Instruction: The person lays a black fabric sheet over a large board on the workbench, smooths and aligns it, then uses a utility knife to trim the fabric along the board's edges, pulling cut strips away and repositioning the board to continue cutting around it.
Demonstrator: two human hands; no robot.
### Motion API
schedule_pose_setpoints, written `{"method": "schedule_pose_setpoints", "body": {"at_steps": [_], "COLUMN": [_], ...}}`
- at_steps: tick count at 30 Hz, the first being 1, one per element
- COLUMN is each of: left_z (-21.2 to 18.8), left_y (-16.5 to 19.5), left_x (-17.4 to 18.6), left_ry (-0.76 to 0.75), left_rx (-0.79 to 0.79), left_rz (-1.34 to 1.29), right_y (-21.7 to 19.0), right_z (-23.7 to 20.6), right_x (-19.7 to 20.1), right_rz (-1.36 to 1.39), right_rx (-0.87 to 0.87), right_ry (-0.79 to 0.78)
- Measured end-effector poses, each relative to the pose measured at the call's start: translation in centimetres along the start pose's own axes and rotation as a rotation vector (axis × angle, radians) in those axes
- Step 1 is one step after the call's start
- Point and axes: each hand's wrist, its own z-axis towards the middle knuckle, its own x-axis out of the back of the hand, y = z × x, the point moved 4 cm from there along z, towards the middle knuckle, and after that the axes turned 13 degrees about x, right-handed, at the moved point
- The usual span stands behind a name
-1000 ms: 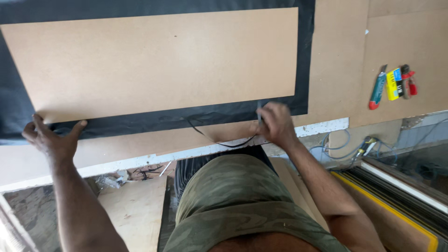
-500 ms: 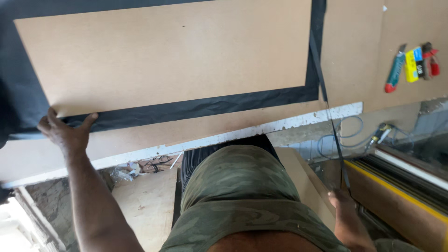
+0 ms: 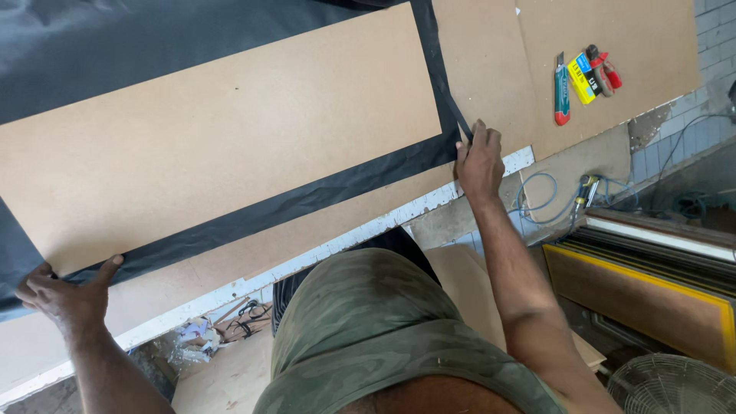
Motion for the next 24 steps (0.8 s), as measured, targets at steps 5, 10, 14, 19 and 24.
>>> {"method": "schedule_pose_setpoints", "body": {"at_steps": [5,10,14,19,24], "left_z": [-0.5,-1.1,-2.2,-3.7,-4.6], "left_y": [-0.9,-1.5,0.4,4.2,6.8], "left_x": [0.4,0.2,0.2,0.6,0.0], "left_ry": [0.034,-0.002,-0.047,-0.054,-0.130], "left_rx": [-0.098,-0.009,0.092,0.211,0.373], "left_rz": [-0.065,-0.082,-0.088,-0.082,-0.051], "right_y": [4.2,10.2,12.4,11.4,8.5], "right_z": [2.4,9.1,23.0,36.8,36.2], "right_x": [-3.2,-1.0,3.1,5.9,4.5], "right_rz": [0.090,0.416,0.981,0.795,0.375], "right_rx": [-0.084,-0.468,-0.432,-0.294,-0.014], "right_ry": [-0.171,-0.104,0.177,0.331,0.277]}}
